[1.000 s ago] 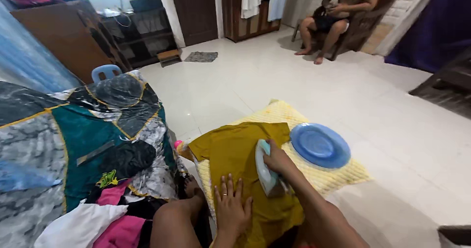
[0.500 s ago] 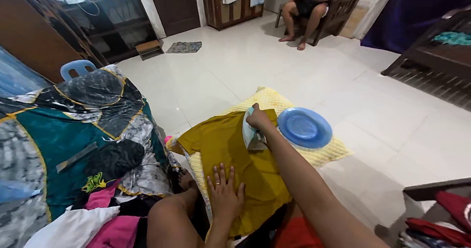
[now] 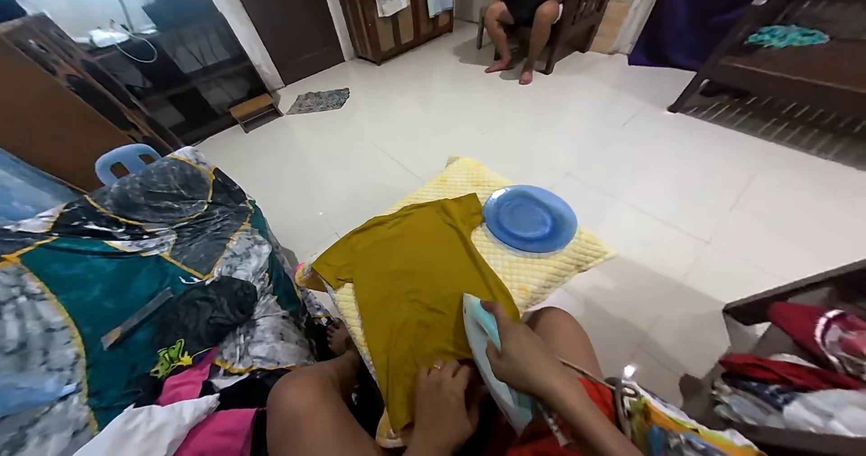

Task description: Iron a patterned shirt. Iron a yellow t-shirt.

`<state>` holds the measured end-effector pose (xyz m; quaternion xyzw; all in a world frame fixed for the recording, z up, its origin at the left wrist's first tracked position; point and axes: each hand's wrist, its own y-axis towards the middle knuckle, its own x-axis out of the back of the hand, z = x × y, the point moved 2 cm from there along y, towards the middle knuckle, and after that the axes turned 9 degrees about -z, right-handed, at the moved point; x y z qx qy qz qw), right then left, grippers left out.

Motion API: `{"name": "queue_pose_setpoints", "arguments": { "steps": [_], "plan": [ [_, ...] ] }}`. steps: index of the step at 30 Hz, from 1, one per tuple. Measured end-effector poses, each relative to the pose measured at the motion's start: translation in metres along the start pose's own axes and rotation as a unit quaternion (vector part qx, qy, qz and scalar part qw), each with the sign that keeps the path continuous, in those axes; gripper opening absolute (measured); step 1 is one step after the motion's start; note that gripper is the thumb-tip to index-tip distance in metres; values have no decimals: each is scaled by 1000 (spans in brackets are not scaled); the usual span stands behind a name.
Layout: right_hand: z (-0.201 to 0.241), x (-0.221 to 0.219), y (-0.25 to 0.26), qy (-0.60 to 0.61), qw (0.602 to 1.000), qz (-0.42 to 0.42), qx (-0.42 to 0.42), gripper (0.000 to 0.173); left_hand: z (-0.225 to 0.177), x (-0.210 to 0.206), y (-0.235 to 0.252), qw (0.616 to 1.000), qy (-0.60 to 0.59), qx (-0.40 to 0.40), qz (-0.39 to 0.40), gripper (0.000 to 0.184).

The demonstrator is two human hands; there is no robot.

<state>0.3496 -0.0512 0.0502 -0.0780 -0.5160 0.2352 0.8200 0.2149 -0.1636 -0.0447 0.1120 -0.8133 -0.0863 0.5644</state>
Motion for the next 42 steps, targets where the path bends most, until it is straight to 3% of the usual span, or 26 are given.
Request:
{"name": "queue_pose_setpoints", "arguments": {
  "steps": [2, 4, 7, 10, 14, 17, 20, 23, 27, 30, 35, 42],
  "plan": [
    [8, 7, 14, -2, 1000, 15, 7, 80, -8, -12, -7, 998, 19, -6, 57, 33],
    [22, 11, 34, -4, 1000, 17, 13, 82, -8, -16, -11, 999, 29, 21, 39, 29],
    [45, 16, 73, 3, 1000, 4, 23, 86, 2, -7, -15, 989, -58, 134, 16, 28],
    [67, 23, 121, 20, 999, -30, 39, 86, 30, 13, -18, 947, -187, 257, -54, 32],
    [87, 32, 174, 39, 997, -57, 34, 77, 72, 41, -25, 927, -118, 341, -105, 37],
    [94, 30, 184, 32, 997, -64, 27, 80, 94, 58, -33, 908, -43, 415, -30, 50],
    [88, 19, 168, 29, 997, -65, 21, 88, 107, 60, -47, 867, -91, 470, 138, 65],
    [80, 4, 119, 3, 999, -43, 22, 88, 119, 37, -67, 826, -186, 470, 250, 64],
    [68, -17, 49, -1, 1000, 6, 26, 77, 125, 31, -71, 825, -239, 442, 259, 53],
    [68, -29, 27, -3, 999, 22, 29, 73, 125, 33, -68, 827, -258, 400, 298, 48],
    [88, -31, 55, 7, 999, 12, 45, 72, 127, 23, -67, 838, -254, 356, 326, 44],
    [157, -28, 144, -18, 997, -28, 68, 79, 133, 21, -60, 824, -287, 346, 346, 43]
  ]
}}
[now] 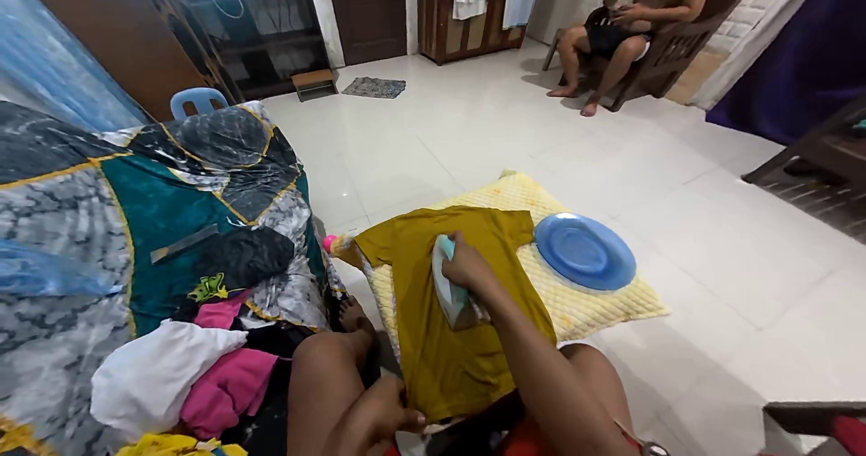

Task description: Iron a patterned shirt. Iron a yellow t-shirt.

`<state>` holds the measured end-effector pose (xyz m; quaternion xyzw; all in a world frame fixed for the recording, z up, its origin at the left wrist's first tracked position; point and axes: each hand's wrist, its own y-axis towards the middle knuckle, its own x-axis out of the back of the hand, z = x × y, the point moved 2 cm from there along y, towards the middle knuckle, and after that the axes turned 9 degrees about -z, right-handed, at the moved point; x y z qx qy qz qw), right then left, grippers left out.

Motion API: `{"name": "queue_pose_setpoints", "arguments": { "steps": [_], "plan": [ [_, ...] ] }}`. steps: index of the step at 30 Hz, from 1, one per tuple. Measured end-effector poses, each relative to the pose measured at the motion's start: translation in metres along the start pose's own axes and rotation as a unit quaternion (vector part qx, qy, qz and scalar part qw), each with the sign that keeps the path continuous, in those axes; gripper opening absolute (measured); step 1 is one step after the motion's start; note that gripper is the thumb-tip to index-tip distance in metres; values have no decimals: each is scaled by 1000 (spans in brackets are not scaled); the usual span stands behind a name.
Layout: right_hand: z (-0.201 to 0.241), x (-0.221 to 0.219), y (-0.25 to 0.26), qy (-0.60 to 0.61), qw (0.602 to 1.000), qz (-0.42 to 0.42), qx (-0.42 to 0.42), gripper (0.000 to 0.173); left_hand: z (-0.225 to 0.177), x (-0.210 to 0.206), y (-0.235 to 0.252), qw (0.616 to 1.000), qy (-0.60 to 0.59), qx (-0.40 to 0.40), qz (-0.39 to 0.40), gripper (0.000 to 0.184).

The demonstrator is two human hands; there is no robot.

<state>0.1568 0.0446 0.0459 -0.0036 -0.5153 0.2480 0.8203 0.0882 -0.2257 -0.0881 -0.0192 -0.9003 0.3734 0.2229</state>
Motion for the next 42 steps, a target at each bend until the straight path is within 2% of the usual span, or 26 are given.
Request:
{"name": "queue_pose_setpoints", "arguments": {
  "steps": [5, 8, 11, 17, 21, 23, 25, 27, 29, 32, 35, 38, 42],
  "plan": [
    [31, -2, 61, -22, 1000, -16, 11, 81, 10, -7, 3, 998, 16, -41, -40, 50],
    [36, -6, 63, -27, 999, -24, 11, 82, 7, -7, -2, 997, 16, -59, -36, 50],
    [26, -11, 36, -26, 1000, -17, 4, 80, 4, -5, -5, 997, 26, -60, -32, 51],
    [-5, -24, -69, -26, 999, 18, -10, 72, -7, 4, -8, 995, 80, -52, 7, 51],
    [-22, -29, -106, -16, 999, 43, -16, 71, -32, 41, -26, 982, 185, -36, 33, 53],
    [-27, -31, -111, 1, 999, 45, -5, 71, -41, 80, -23, 981, 191, -28, -35, 54],
    [-28, -33, -109, 13, 999, 50, 2, 70, -52, 129, -2, 970, 199, -4, -142, 53],
    [-27, -33, -107, 12, 998, 55, 5, 70, -64, 183, 29, 958, 141, 35, -247, 57],
    [-24, -33, -103, 6, 998, 57, 6, 70, -61, 218, 72, 938, 48, 43, -342, 60],
    [-16, -34, -92, 4, 998, 64, 19, 70, -49, 227, 119, 913, -75, 6, -400, 61],
    [-6, -38, -72, 11, 996, 83, 40, 70, -54, 221, 127, 901, -86, -31, -424, 51],
    [19, -43, -38, 19, 993, 95, 72, 68, -48, 229, 131, 889, -94, -4, -447, 40],
    [61, -50, 23, 30, 991, 84, 104, 65, -37, 235, 132, 869, -115, 34, -480, 41]
  ]
}}
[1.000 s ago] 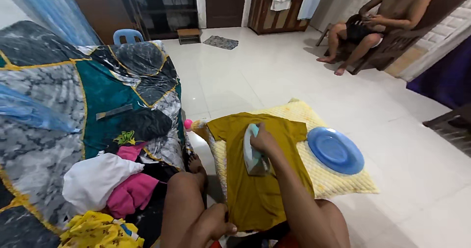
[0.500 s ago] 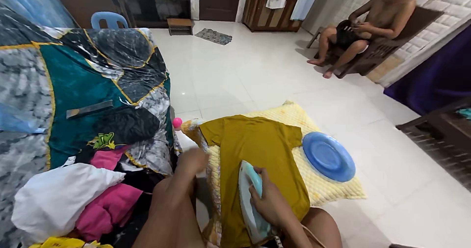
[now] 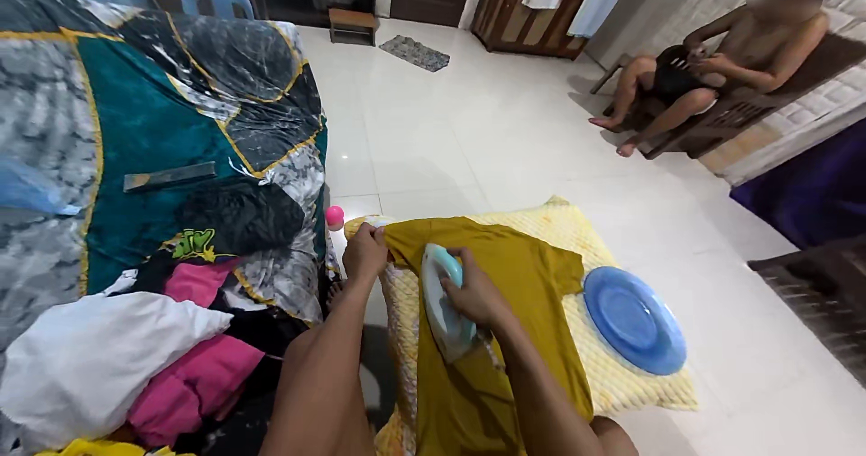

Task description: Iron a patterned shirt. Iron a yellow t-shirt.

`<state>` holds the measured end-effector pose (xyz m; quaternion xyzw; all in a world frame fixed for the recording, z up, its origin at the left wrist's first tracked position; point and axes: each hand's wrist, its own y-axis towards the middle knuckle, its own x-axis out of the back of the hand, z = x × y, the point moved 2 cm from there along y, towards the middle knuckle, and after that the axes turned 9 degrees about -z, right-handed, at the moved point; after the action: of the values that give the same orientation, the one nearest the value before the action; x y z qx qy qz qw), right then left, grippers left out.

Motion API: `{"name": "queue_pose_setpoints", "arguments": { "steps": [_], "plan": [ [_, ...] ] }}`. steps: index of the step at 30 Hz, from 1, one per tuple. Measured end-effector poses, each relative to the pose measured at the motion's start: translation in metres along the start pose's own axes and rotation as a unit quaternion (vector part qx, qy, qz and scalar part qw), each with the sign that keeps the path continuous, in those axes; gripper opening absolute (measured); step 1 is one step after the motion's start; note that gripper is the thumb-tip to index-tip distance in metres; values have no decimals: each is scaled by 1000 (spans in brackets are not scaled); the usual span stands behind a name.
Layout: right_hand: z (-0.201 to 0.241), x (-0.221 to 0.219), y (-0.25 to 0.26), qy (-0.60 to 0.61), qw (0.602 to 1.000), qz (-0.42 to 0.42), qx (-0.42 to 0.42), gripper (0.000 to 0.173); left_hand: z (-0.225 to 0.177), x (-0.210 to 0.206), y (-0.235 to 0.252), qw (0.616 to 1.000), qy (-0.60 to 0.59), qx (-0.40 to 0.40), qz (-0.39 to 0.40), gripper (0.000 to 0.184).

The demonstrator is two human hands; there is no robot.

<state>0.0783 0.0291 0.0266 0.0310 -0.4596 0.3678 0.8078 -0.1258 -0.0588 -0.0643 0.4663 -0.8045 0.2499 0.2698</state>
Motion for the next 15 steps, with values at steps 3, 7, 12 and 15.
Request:
{"name": "queue_pose_setpoints", "arguments": {
  "steps": [3, 7, 12, 15],
  "plan": [
    [16, 3, 53, -12, 1000, -15, 2, 62, 3, -4, 1, 1000, 29, 7, 7, 42],
    [22, 4, 85, -28, 999, -14, 4, 65, 7, -11, 3, 998, 58, 4, 6, 42],
    [13, 1, 30, -49, 998, -26, -31, 63, 4, -13, 2, 997, 76, 6, 10, 43],
    [0, -4, -33, -52, 997, -11, -60, 62, 2, -12, 2, 996, 90, 2, 3, 43]
  ]
}}
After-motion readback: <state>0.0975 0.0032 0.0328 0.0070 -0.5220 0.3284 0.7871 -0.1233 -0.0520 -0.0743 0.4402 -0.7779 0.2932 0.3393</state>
